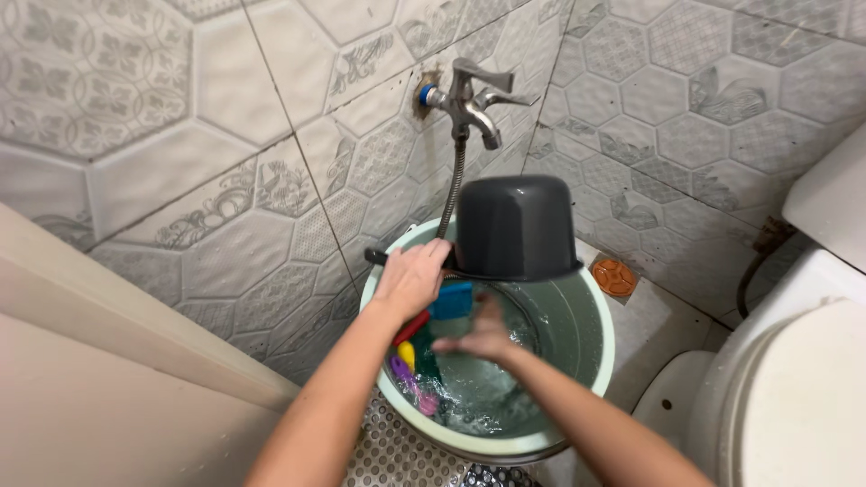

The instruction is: The person prepares a soapy solution in a small pan by adding detergent and water, then uses a sponge to scrub the toilet seat and lid. The person repeatedly dips the sponge into the soapy water and wipes the surfaces of the toilet.

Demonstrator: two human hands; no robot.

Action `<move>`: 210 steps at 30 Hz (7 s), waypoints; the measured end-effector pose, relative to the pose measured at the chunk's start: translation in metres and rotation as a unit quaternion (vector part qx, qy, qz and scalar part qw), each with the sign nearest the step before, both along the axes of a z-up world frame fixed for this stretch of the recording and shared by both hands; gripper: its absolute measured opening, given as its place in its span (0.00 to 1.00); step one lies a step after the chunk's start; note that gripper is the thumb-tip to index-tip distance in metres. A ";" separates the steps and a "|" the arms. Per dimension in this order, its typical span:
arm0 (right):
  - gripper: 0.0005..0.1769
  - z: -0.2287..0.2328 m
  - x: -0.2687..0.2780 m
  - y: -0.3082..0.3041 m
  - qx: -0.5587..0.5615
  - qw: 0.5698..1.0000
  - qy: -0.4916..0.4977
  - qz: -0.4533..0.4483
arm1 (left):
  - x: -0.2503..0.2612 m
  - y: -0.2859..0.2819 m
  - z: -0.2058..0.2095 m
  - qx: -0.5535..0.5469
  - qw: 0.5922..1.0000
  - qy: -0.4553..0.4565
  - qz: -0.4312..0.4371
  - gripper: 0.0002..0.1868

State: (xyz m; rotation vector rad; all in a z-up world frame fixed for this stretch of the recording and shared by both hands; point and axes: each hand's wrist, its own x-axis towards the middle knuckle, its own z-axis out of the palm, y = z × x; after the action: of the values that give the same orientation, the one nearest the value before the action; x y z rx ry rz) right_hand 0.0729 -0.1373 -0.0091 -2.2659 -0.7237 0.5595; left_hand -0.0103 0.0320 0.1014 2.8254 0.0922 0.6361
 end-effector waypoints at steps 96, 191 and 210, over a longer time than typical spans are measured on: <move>0.04 0.285 0.018 -0.024 -0.339 0.797 -0.437 0.241 | -0.004 0.037 0.002 -0.437 0.814 0.370 0.098 0.23; 0.17 0.210 0.058 0.000 -0.122 0.916 -0.179 0.339 | -0.022 -0.022 0.025 -0.180 0.920 0.302 0.175 0.40; 0.20 0.533 0.059 -0.119 -0.156 0.942 -0.137 0.262 | -0.001 -0.095 0.402 -0.198 0.916 0.326 0.122 0.38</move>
State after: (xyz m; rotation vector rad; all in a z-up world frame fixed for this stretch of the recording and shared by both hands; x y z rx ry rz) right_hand 0.1321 -0.2562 0.5243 -2.4693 -1.4970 0.6428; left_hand -0.0114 -0.0628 0.5038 2.5105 0.6219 -0.2903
